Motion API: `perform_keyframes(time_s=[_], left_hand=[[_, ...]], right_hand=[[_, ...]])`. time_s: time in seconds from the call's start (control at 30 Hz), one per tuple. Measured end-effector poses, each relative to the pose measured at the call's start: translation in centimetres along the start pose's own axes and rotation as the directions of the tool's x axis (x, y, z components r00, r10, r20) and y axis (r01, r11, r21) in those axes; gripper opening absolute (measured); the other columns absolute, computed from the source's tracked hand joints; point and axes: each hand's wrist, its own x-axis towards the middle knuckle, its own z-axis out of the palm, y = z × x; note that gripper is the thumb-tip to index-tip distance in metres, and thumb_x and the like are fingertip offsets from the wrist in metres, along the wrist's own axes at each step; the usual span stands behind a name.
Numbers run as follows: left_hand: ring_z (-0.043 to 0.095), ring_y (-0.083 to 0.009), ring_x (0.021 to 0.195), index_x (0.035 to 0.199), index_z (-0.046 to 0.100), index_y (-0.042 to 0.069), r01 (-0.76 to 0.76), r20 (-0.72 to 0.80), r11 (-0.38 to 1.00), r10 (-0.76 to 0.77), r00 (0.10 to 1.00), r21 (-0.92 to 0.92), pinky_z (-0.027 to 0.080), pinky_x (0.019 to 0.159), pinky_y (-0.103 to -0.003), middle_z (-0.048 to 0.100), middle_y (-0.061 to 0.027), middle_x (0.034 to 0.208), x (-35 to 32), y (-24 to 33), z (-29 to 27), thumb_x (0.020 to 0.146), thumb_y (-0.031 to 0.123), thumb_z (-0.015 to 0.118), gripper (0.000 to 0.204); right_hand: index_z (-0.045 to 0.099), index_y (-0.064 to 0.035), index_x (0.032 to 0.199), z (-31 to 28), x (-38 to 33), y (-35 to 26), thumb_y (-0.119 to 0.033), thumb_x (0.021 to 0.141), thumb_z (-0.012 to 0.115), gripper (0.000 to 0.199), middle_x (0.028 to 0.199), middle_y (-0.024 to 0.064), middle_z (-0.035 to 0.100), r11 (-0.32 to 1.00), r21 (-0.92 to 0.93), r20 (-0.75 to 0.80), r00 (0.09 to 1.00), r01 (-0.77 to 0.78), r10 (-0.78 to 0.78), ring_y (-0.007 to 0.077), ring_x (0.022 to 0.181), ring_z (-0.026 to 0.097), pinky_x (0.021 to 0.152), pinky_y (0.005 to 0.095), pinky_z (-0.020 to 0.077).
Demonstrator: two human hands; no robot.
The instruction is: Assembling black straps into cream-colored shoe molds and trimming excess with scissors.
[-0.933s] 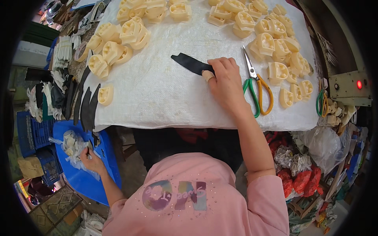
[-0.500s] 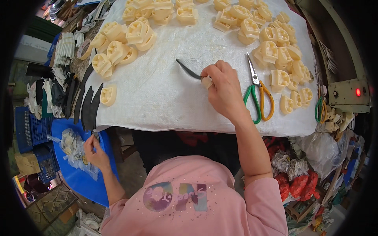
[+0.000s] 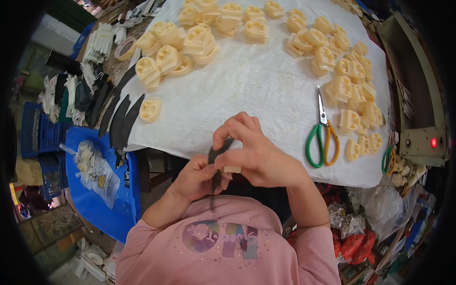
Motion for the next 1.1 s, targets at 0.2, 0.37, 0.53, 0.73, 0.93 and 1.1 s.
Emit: perform_keyframes(time_s=[0.2, 0.37, 0.53, 0.73, 0.93, 1.1], left_hand=[[0.038, -0.0079, 0.050, 0.111, 0.053, -0.002, -0.449, -0.393, 0.775, 0.619, 0.680, 0.445, 0.031, 0.045, -0.023, 0.059, -0.0103, 0.089, -4.7, 2.5, -2.9, 0.098, 0.032, 0.044, 0.037], [0.042, -0.0101, 0.050, 0.123, 0.049, 0.002, -0.639, -0.551, 0.577, 0.788, 0.273, 0.508, 0.029, 0.042, -0.024, 0.060, -0.0097, 0.101, -7.2, 5.9, -3.6, 0.096, 0.037, 0.046, 0.044], [0.048, -0.0279, 0.111, 0.134, 0.039, 0.015, -0.738, -0.553, 0.572, 0.766, 0.326, 0.357, 0.039, 0.090, -0.038, 0.048, -0.0176, 0.126, -6.8, 10.4, -6.1, 0.093, 0.049, 0.044, 0.054], [0.038, -0.0370, 0.127, 0.141, 0.031, 0.019, -0.672, -0.614, 0.687, 0.664, 0.427, 0.277, 0.031, 0.103, -0.044, 0.040, -0.0208, 0.134, -6.7, 11.2, -8.0, 0.097, 0.051, 0.030, 0.055], [0.045, -0.0302, 0.120, 0.139, 0.034, 0.013, -0.598, -0.624, 0.695, 0.683, 0.380, 0.398, 0.037, 0.095, -0.040, 0.046, -0.0133, 0.130, -6.3, 11.0, -7.9, 0.097, 0.050, 0.031, 0.056], [0.048, -0.0100, 0.072, 0.130, 0.045, 0.004, -0.567, -0.569, 0.665, 0.734, 0.371, 0.487, 0.038, 0.062, -0.023, 0.056, -0.0062, 0.102, -6.4, 10.3, -6.7, 0.099, 0.038, 0.036, 0.047]], right_hand=[[0.060, -0.0083, 0.104, 3.7, 6.3, 4.8, -0.004, 0.072, 0.065, 0.033, 0.102, 0.0116, 0.051, 0.980, 0.115, -0.299, 0.935, -0.161, 0.188, 0.0300, 0.088, 0.052, 0.075, 0.0353, 0.0444], [0.057, -0.0095, 0.112, 10.6, 12.9, 4.7, -0.012, 0.069, 0.067, 0.044, 0.097, 0.0155, 0.050, 0.951, -0.283, -0.282, 0.959, -0.127, 0.044, 0.0311, 0.089, 0.054, 0.073, 0.0388, 0.0470], [0.058, -0.0140, 0.109, 13.3, 15.4, 5.5, -0.018, 0.065, 0.069, 0.045, 0.096, 0.0161, 0.048, 0.827, -0.518, -0.235, 0.966, -0.217, 0.106, 0.0335, 0.088, 0.052, 0.073, 0.0408, 0.0471], [0.055, -0.0118, 0.107, 12.0, 14.8, 5.2, -0.017, 0.063, 0.071, 0.047, 0.095, 0.0154, 0.049, 0.851, -0.450, -0.221, 0.957, -0.269, 0.185, 0.0340, 0.085, 0.053, 0.071, 0.0429, 0.0477], [0.047, -0.0042, 0.124, 6.7, 7.4, 5.6, 0.005, 0.071, 0.048, 0.053, 0.114, 0.0183, 0.056, 0.913, 0.297, -0.368, 0.849, -0.280, 0.380, 0.0268, 0.108, 0.055, 0.089, 0.0359, 0.0438], [0.045, -0.0045, 0.128, 3.3, 0.9, 5.1, 0.007, 0.073, 0.045, 0.057, 0.117, 0.0171, 0.053, 0.827, -0.387, -0.367, 0.891, -0.408, 0.268, 0.0317, 0.113, 0.047, 0.096, 0.0399, 0.0381]])
